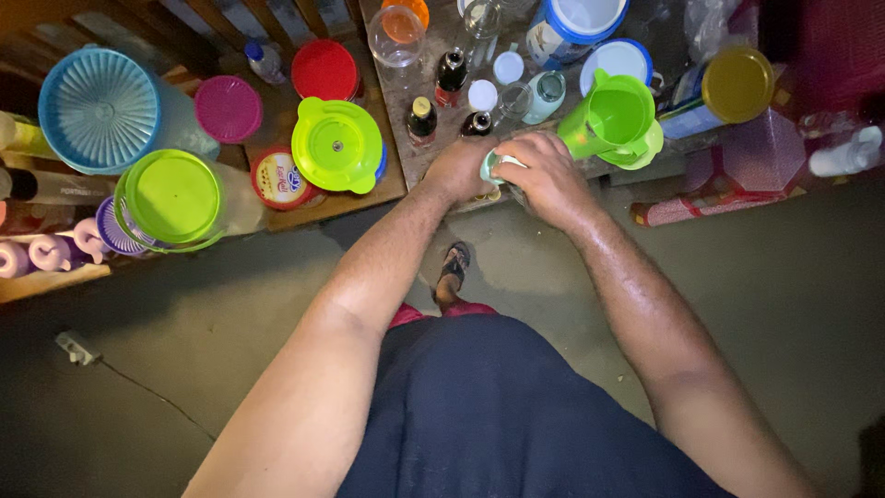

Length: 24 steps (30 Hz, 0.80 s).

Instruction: The person opens and closes various plastic containers and bottles on a cluttered table, including a large blue container and several smaller jars. They remove lids, inspect contents, and reposition items while organizing the workspace.

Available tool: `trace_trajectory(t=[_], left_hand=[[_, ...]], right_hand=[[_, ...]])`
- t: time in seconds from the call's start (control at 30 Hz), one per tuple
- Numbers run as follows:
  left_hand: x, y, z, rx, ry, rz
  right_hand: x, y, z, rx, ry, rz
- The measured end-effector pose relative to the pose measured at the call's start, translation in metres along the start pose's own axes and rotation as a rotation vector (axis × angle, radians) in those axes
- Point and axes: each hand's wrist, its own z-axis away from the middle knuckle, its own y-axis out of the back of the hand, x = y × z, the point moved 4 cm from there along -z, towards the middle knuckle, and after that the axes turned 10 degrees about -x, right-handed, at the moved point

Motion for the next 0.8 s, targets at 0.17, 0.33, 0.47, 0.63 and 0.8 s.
trace_trajectory(t=[0.17,0.33,0.47,0.63,0.8], left_hand=[[-0.003,0.002,0.003,-0.020,0.112,-0.001],[-0.005,0.003,0.006,-0.012,0.204,-0.014],[-0.010,0.002,0.007,-0.043,0.290,-0.029],[-0.013,0.001,0.005,-0.019,0.266,-0.081],[-0.013,0.002,0.006,-0.002,0.234,-0.081]], right_hand=[[0.008,0.003,0.015,0.023,-0.146,-0.130],[0.014,-0.001,0.043,0.028,-0.261,-0.245],[0.014,-0.007,0.060,0.034,-0.292,-0.290],[0.016,-0.014,0.070,0.021,-0.343,-0.322],[0.022,-0.036,0.072,0.017,-0.413,-0.335]])
